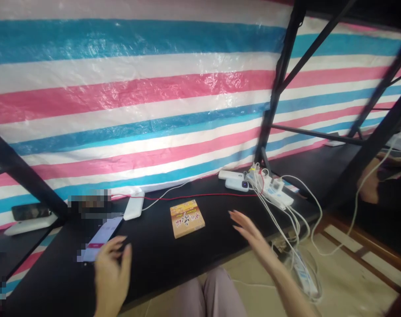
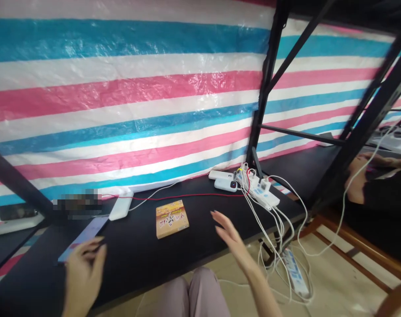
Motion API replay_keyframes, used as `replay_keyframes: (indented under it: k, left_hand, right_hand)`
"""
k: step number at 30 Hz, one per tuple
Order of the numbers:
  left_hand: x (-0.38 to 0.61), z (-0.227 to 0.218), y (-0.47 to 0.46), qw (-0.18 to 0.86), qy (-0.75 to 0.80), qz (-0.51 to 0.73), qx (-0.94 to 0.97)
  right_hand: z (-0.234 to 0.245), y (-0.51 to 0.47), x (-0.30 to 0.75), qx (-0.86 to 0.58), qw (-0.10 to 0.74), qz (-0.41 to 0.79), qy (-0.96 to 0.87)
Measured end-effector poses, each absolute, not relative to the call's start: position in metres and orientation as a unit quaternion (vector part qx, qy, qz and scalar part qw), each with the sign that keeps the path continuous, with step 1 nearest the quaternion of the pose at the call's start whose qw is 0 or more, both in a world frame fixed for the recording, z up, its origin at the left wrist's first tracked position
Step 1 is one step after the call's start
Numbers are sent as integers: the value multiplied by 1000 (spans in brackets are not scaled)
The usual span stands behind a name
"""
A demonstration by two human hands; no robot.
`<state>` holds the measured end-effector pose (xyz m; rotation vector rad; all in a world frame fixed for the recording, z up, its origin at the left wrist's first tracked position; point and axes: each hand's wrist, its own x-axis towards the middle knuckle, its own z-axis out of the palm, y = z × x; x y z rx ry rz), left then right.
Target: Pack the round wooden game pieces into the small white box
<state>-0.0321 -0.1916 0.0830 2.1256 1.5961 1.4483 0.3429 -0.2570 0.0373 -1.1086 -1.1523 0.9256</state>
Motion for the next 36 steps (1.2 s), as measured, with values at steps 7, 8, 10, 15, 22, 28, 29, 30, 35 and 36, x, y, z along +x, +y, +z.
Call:
replay_keyframes:
  k: [7,8,10,15,22,28,29,30,35,36]
  left_hand:
    - [45,38,-106,170,506,451,715]
    - [48,28,-93,196,510,454,704]
    - [49,11,-71,260,520,468,666]
    - [42,-10,-55,275,558,480,618]
    - [53,-9,-76,247,529,344,736]
    - [54,-9,-90,260,465,361,766]
    - [54,-8,-91,263,452,370,768]
    - [53,-7,-92,261,437,378,773]
    - [51,3,-107,215,392,408,796]
    - [51,6,-112,199,381,404,807]
  right_hand:
    - [6,-129,288,-547,501,298,-600]
    - [2,-117,285,-548,487,282,-619]
    - [-4,-103,284,-549,488,257,-628]
    - [-12,-100,287,-570,447,261,-638]
    - [-14,-104,288,-554,401,310,-660]
    - [-9,-110,290,-489,490,426,-583]
    - [-7,-111,290,-480,505,435,-571]
    - [-6,-112,290,-474,520,437,-560]
    - [-3,-122,292,-427,563,479,-521]
    - [-2,-124,291,-416,558,500,-516]
